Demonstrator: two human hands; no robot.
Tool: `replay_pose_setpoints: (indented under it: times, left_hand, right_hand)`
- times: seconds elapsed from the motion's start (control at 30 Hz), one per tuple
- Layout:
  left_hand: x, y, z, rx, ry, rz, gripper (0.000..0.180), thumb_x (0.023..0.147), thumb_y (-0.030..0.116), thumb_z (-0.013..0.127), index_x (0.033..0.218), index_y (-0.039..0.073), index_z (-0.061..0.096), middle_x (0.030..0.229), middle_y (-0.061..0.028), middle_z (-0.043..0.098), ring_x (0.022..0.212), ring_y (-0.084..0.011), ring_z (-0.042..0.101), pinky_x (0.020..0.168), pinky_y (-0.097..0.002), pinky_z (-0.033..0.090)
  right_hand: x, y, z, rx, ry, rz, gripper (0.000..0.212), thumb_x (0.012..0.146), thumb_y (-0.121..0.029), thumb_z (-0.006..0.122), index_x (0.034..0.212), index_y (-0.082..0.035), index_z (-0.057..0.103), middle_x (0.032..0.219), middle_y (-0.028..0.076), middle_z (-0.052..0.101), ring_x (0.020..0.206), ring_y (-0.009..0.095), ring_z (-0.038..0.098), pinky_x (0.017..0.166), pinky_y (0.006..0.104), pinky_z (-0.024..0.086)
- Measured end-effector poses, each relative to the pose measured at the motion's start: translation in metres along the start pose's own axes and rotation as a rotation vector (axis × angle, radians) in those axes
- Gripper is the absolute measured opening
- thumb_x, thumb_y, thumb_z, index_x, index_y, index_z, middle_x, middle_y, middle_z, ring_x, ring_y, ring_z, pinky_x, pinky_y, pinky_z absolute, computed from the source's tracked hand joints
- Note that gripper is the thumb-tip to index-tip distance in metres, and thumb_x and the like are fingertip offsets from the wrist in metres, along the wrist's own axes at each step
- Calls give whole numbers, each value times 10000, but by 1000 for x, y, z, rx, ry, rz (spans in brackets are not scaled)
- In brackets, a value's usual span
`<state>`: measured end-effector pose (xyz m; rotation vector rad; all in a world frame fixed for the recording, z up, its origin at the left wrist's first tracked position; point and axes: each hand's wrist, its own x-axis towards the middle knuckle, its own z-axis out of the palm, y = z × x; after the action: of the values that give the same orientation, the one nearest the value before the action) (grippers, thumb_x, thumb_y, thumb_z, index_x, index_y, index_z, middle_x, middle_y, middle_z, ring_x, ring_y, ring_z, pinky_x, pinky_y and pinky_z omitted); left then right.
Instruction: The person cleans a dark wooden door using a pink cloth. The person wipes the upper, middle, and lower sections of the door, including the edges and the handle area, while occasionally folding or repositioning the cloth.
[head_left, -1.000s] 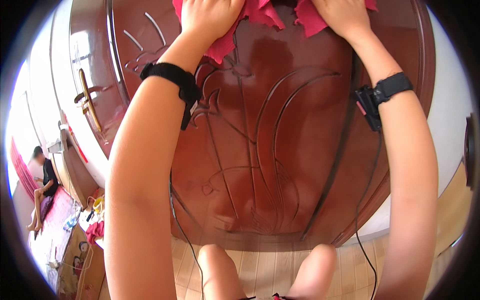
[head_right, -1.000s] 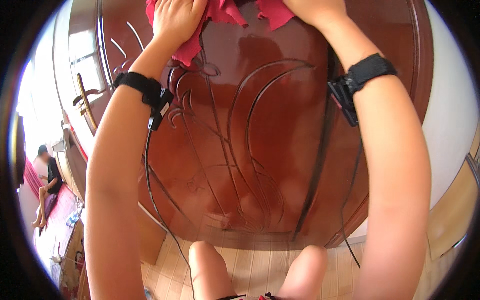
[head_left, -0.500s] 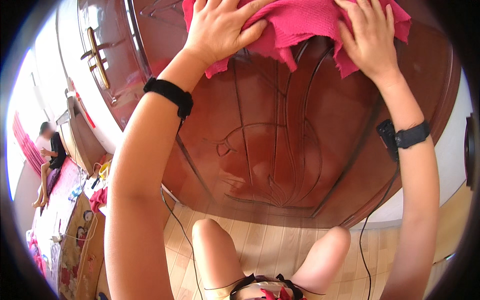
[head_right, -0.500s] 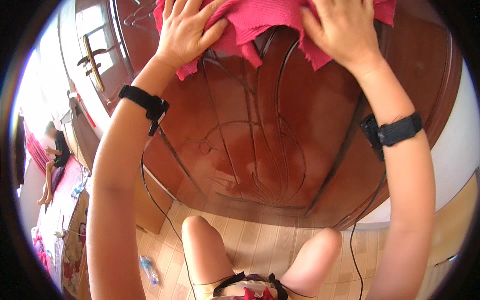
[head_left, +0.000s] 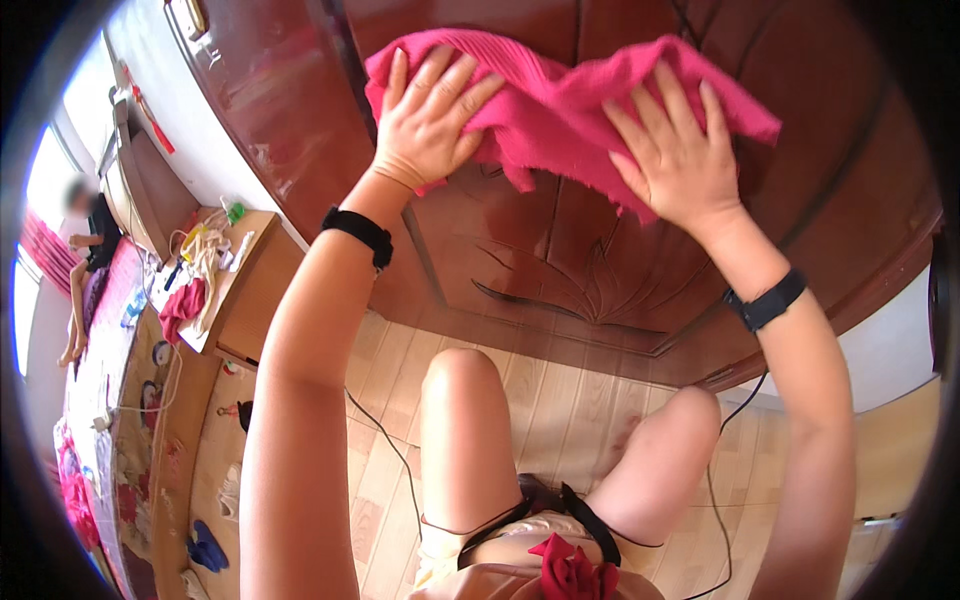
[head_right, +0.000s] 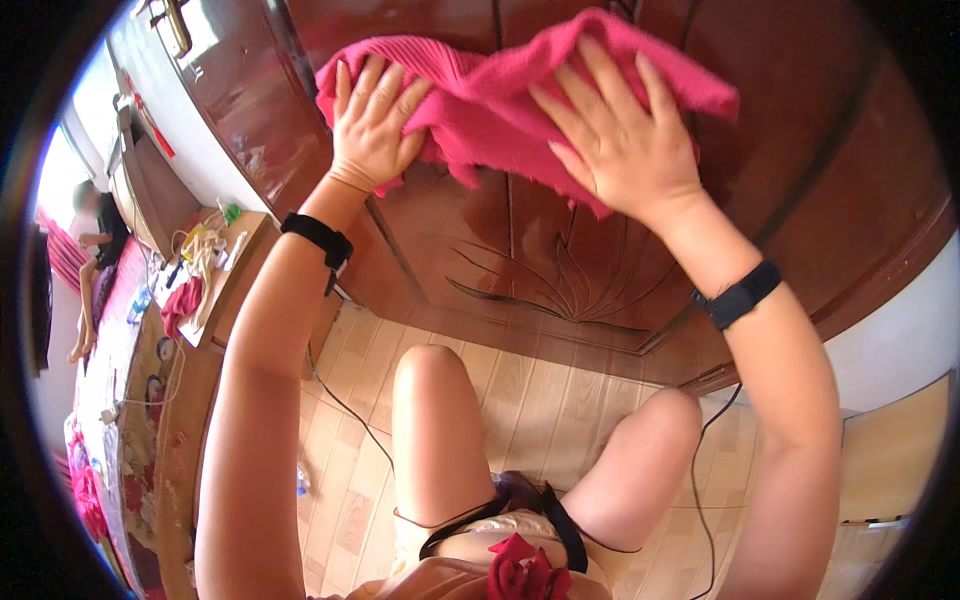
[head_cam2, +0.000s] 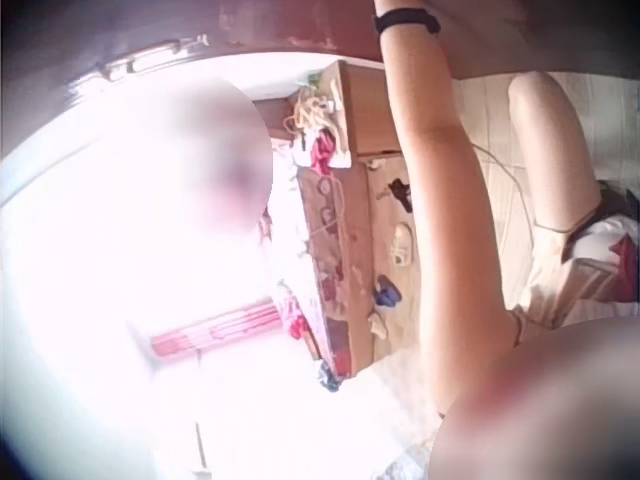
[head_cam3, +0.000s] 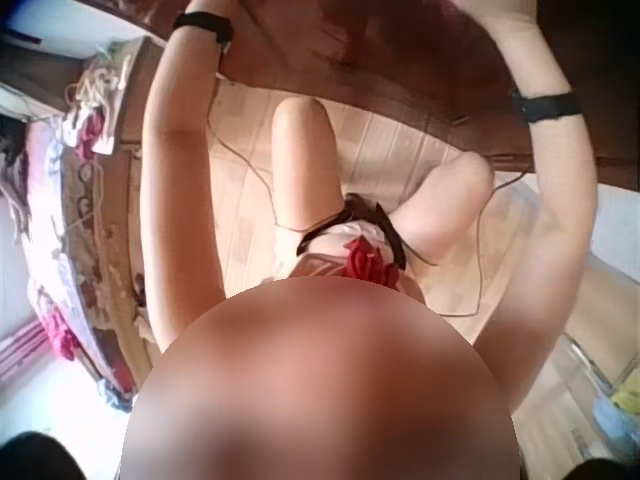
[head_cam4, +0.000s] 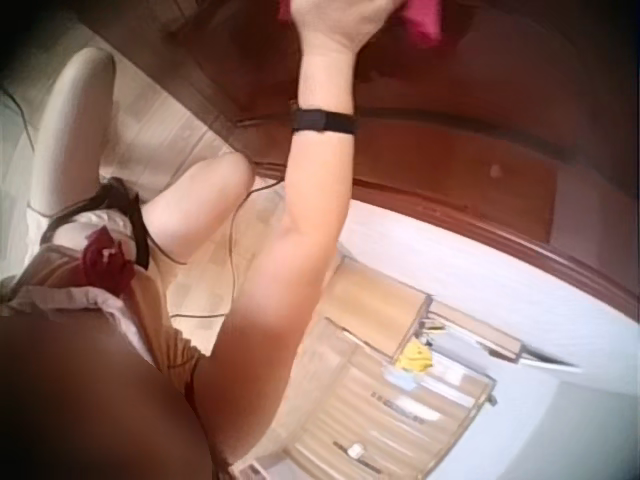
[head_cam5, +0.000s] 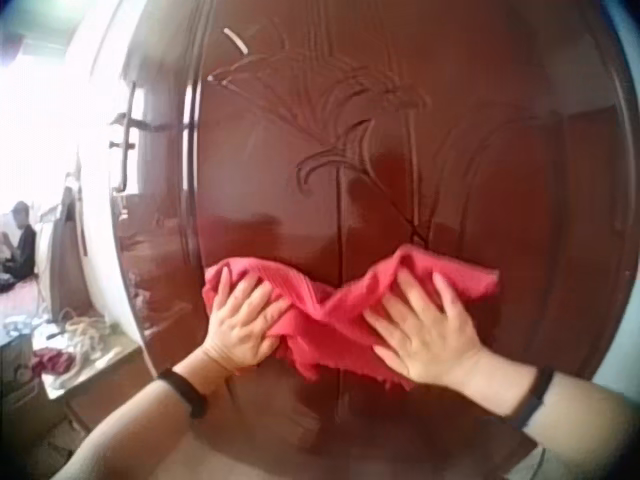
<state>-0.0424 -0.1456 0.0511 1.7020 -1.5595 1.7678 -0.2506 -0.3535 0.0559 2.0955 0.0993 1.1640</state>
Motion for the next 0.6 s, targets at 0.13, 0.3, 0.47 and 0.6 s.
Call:
replay_pose_setpoints:
  times: [0.13,0.3,0.47,0.6]
  left_hand:
    - [-41,17,7,-72,-25,85,396,615,345,628,961,153,644,1135,-64,557,1167,-292,464,1049,-557,228]
    - [-87,33,15,-148,-183,241,453,656,379,641,1091,254,614,1290,57,491,1193,-147,446,1071,-499,212]
    - [-149,43,22,-203,-272,539,447,740,316,573,1185,267,569,1314,117,455,1113,-87,477,1067,-401,271]
    - [-201,66,42,-336,-575,635,598,817,240,467,1395,211,314,1443,85,298,1283,-132,358,1079,-347,265]
  right_hand:
    - [-30,-41,22,-52,-58,-195,500,843,-417,453,1313,-246,456,1384,-23,411,1329,185,305,1082,480,99]
    - [-58,-85,41,-19,6,-380,357,836,-324,443,1144,-226,593,1310,-51,484,1306,167,341,1036,437,241]
    - [-84,-113,56,19,-74,-835,392,811,-189,473,1181,-97,566,1305,47,476,1296,220,356,1086,369,261]
    - [-132,-149,94,-49,-62,-915,482,877,-212,365,1327,-43,396,1417,71,338,1326,211,288,1117,374,201]
